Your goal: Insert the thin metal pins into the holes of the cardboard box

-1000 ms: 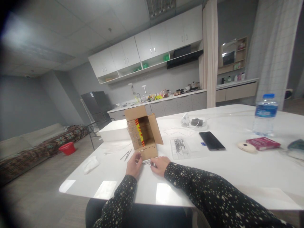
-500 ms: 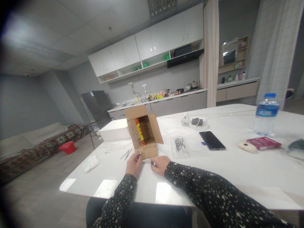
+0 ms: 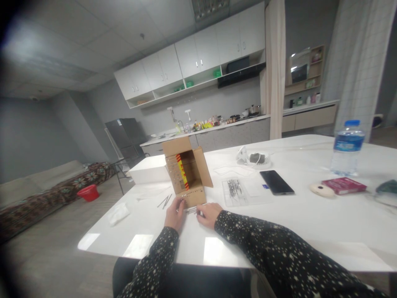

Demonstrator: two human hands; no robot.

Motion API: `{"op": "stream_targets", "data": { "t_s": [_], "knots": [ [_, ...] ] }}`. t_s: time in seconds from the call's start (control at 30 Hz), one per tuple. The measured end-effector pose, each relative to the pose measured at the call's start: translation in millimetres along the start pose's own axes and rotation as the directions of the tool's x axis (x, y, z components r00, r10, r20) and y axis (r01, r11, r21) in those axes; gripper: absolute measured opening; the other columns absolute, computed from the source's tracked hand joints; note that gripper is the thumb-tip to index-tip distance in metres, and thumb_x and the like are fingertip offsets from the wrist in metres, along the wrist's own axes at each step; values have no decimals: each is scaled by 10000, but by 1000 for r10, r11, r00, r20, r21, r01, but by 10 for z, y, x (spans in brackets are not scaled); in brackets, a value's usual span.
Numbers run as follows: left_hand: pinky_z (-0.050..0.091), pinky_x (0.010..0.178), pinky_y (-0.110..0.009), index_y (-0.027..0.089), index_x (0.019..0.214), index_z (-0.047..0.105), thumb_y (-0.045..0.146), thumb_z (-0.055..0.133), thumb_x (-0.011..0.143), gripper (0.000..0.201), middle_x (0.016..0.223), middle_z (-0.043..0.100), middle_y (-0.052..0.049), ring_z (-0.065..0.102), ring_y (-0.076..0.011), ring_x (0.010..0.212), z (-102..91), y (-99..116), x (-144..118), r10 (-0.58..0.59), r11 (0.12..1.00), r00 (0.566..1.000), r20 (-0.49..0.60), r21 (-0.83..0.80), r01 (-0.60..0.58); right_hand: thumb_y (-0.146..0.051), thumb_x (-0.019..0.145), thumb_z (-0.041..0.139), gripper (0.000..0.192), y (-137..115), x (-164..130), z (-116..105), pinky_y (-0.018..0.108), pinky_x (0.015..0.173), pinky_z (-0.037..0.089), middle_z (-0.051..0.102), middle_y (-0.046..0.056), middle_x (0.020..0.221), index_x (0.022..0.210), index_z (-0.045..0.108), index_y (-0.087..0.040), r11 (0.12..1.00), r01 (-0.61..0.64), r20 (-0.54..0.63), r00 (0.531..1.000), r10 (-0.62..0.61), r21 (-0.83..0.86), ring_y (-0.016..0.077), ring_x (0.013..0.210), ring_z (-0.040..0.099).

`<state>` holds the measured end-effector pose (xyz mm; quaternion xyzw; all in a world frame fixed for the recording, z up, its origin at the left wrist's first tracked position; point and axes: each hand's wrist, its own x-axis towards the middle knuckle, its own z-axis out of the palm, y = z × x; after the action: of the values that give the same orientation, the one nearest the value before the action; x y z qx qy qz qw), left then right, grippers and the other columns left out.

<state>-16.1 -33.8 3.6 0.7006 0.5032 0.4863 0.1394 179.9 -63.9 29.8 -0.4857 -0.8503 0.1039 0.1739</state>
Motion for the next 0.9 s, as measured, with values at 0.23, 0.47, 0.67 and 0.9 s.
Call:
{"op": "stream_targets", "data": {
  "t_s": [0.23,0.47,0.67,0.9],
  "knots": [
    [492,766,-312,227,999,559,312,381,907,218,914,673,-53,638,-176,828,48,-3,18,20,980,999,37,199,-27,-349,830,472,210,0,1,4,249,609,306,681,-4,746,921,630,-244,1000,-5,-12,1000,5,-4,160,714,600],
    [470,709,-307,218,1014,530,275,337,926,220,883,659,-66,627,-190,803,88,18,46,102,921,994,44,374,-111,-351,839,472,209,-1,-13,-16,250,618,311,689,-8,765,933,625,-243,1000,4,-2,1000,-4,6,160,738,612],
    [459,716,-311,213,996,534,240,382,906,179,906,652,-66,614,-193,818,78,11,119,153,877,984,93,447,-178,-350,833,477,206,-12,-1,-23,248,620,315,682,-7,755,930,625,-244,1000,3,-2,1000,-3,-5,160,738,606],
    [454,713,-305,205,970,536,247,378,910,174,880,647,-62,611,-190,825,88,-3,232,175,877,980,98,437,-200,-339,833,484,186,-17,-7,-30,252,611,304,681,-14,751,918,618,-242,1000,10,-2,1000,-10,-8,157,732,607]
  ]
}}
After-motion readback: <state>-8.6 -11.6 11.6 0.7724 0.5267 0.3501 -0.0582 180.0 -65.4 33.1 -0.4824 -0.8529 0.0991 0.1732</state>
